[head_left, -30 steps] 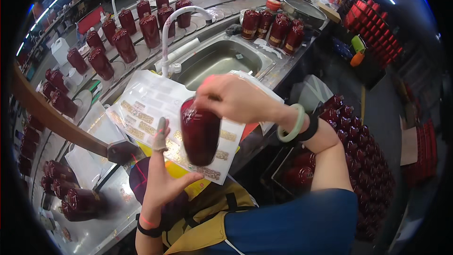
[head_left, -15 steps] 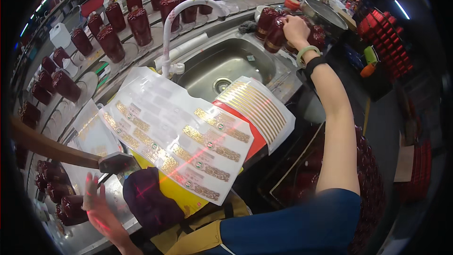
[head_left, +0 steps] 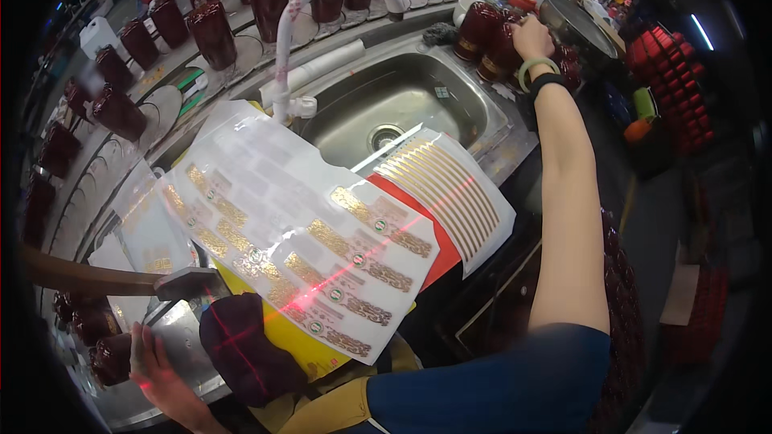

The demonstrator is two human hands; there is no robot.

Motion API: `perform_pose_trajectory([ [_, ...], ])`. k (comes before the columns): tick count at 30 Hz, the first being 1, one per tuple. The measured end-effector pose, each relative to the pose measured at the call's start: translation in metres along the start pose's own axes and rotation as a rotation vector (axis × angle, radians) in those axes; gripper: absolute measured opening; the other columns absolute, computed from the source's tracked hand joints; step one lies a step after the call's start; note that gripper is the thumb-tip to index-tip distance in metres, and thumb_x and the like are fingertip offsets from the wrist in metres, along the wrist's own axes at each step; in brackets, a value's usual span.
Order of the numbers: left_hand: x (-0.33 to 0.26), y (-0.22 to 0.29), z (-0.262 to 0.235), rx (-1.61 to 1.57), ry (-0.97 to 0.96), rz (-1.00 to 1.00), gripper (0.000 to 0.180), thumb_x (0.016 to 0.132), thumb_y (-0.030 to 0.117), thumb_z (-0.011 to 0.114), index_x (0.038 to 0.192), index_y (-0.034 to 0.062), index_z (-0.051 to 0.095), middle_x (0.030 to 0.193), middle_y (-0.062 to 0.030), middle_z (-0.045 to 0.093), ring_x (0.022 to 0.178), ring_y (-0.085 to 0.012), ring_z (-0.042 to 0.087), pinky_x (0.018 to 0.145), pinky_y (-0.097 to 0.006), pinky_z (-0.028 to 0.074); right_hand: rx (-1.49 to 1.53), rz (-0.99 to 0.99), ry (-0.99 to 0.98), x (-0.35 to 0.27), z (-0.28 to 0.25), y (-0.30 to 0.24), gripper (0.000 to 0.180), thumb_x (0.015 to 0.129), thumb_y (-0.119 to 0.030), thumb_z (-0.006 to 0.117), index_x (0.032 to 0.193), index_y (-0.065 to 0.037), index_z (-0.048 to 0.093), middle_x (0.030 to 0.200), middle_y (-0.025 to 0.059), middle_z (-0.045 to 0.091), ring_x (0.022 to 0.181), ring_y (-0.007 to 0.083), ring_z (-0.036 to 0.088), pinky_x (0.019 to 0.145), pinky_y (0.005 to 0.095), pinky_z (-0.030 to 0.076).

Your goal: Applying labels to red bottles and inspecting them on a factory production line.

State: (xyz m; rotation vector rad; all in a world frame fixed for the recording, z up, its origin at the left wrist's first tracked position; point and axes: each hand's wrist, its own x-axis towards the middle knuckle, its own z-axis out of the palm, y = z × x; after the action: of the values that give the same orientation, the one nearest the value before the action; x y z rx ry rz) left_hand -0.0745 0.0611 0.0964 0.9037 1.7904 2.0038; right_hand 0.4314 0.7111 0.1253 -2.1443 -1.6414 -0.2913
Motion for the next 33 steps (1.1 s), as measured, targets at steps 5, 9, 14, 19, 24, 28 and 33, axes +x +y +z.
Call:
perform_pose_trajectory([
  [5, 0.005, -0.008, -0.010, -0.047, -0.101, 0.035, 0.070, 0.112, 0.050, 0.034, 0.147, -0.0084, 0.047, 0.154, -0.0263, 0.049, 0.142, -0.0395, 0.047, 0.120, -0.051, 0.035, 0.186, -0.119, 0.133, -0.011, -0.035, -0.021, 0.034, 0.094, -0.042, 0.068, 0.109, -0.014, 0.077, 0.117, 0.0181, 0.075, 0.114, 0.0388, 0.069, 0.099, 0.0460, 0.053],
  [9, -0.017, 0.001, -0.016, -0.100, -0.098, 0.044, 0.057, 0.114, 0.039, 0.032, 0.145, -0.0049, 0.051, 0.149, -0.0221, 0.055, 0.139, -0.0331, 0.052, 0.117, -0.047, 0.039, 0.648, -0.562, -0.107, -0.108, -0.093, -0.112, 0.032, 0.099, -0.029, 0.068, 0.104, 0.001, 0.076, 0.085, 0.0109, 0.075, 0.081, 0.0115, 0.064, 0.074, 0.0289, 0.049],
  [14, -0.035, 0.017, -0.006, -0.014, 0.012, -0.024, 0.050, 0.115, 0.034, 0.037, 0.131, -0.0054, 0.061, 0.130, -0.0228, 0.068, 0.125, -0.0324, 0.065, 0.106, -0.046, 0.050, 0.907, -1.175, -0.608, -0.306, -0.229, -0.184, 0.010, 0.094, -0.001, 0.065, 0.099, 0.004, 0.072, 0.082, 0.0033, 0.065, 0.075, 0.0092, 0.055, 0.069, 0.0238, 0.042],
  [19, -0.036, 0.038, -0.031, -0.145, 0.108, 0.079, 0.037, 0.113, 0.019, 0.045, 0.139, -0.0042, 0.057, 0.132, -0.0176, 0.067, 0.123, -0.0242, 0.065, 0.106, -0.039, 0.051, 1.016, -1.410, -0.997, -0.398, -0.319, -0.238, 0.035, 0.093, 0.003, 0.059, 0.126, 0.003, 0.070, 0.092, 0.0066, 0.063, 0.077, 0.0101, 0.057, 0.072, 0.0254, 0.046],
  [24, -0.013, 0.055, -0.111, 0.132, 0.483, 0.289, 0.036, 0.110, 0.015, 0.049, 0.140, -0.0025, 0.058, 0.137, -0.0140, 0.065, 0.124, -0.0222, 0.064, 0.107, -0.037, 0.051, 1.144, -1.835, -0.795, -0.446, -0.335, -0.271, 0.041, 0.092, 0.010, 0.055, 0.129, -0.001, 0.070, 0.110, 0.0144, 0.076, 0.078, 0.0105, 0.064, 0.071, 0.0267, 0.051],
  [28, 0.043, 0.084, -0.203, 0.069, 0.803, 0.230, 0.038, 0.105, 0.021, 0.063, 0.136, -0.0016, 0.062, 0.134, -0.0115, 0.067, 0.123, -0.0217, 0.064, 0.109, -0.036, 0.048, 1.221, -1.682, -0.848, -0.463, -0.348, -0.272, 0.038, 0.095, 0.008, 0.055, 0.128, -0.001, 0.071, 0.096, 0.0104, 0.073, 0.076, 0.0100, 0.061, 0.069, 0.0262, 0.049],
  [33, 0.121, 0.095, -0.268, 0.232, 0.693, 0.065, 0.059, 0.099, 0.034, 0.071, 0.141, -0.0032, 0.055, 0.141, -0.0146, 0.061, 0.131, -0.0260, 0.058, 0.112, -0.039, 0.046, 1.121, -1.428, -0.941, -0.465, -0.351, -0.254, 0.028, 0.102, -0.002, 0.054, 0.125, 0.003, 0.071, 0.083, 0.0021, 0.061, 0.077, 0.0074, 0.053, 0.072, 0.0232, 0.043],
])
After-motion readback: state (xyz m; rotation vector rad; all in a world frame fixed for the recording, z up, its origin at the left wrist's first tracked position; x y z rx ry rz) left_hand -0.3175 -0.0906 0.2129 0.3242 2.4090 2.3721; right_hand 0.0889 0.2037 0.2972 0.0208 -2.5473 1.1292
